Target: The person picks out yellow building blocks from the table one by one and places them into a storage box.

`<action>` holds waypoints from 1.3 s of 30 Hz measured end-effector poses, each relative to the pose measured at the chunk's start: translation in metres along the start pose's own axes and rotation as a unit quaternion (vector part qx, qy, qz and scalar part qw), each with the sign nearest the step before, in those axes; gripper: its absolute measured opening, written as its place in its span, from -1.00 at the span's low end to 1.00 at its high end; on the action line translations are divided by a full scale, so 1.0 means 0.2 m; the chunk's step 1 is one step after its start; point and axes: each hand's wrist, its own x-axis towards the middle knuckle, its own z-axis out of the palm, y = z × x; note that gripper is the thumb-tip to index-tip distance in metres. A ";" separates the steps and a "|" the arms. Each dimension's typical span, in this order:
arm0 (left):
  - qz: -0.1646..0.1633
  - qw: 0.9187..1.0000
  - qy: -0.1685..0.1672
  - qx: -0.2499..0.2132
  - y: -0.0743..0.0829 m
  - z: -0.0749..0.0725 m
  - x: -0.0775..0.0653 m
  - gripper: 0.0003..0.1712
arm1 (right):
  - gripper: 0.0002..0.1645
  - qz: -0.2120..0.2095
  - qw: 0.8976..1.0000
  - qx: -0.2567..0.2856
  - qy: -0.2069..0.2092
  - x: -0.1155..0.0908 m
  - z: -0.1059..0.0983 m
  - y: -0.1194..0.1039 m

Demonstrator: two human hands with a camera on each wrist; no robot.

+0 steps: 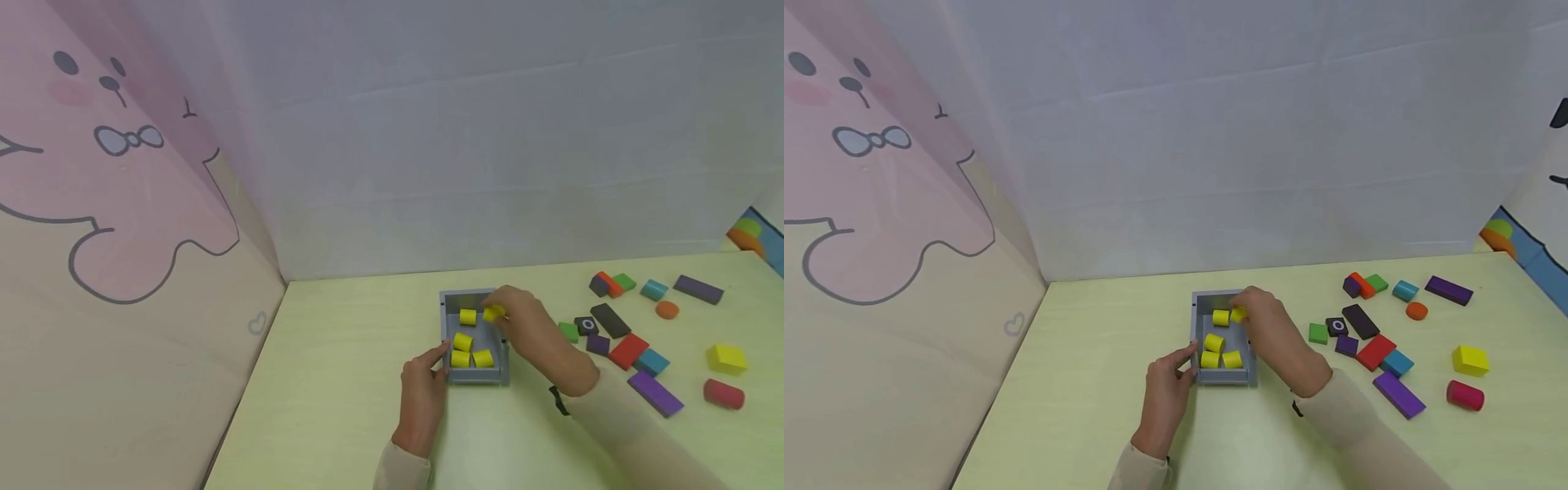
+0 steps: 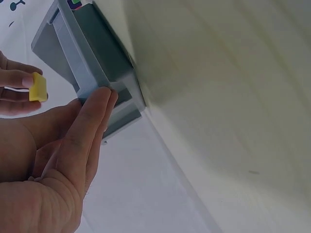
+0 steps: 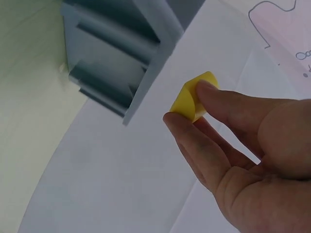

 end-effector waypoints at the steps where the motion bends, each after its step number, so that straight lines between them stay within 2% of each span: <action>1: 0.001 1.000 0.000 0.001 0.00 0.00 0.00 -0.45 | -0.65 -0.001 1.000 0.001 -0.003 0.00 0.01 -0.01; 11: -0.008 1.000 -0.009 0.003 0.01 0.00 0.00 -0.48 | -0.65 -0.027 0.999 -0.010 -0.019 0.01 0.10 -0.03; 23: 0.004 1.000 -0.008 0.004 0.01 -0.01 -0.01 -0.47 | -0.62 -0.032 0.995 -0.057 -0.080 0.04 0.14 -0.05; 32: 0.004 1.000 -0.011 0.003 0.02 -0.01 0.00 -0.47 | -0.63 -0.050 0.991 -0.081 -0.095 0.06 0.16 -0.05; 39: 0.018 1.000 -0.002 0.001 0.00 -0.01 0.00 -0.44 | -0.65 -0.054 0.989 -0.097 -0.097 0.08 0.19 -0.04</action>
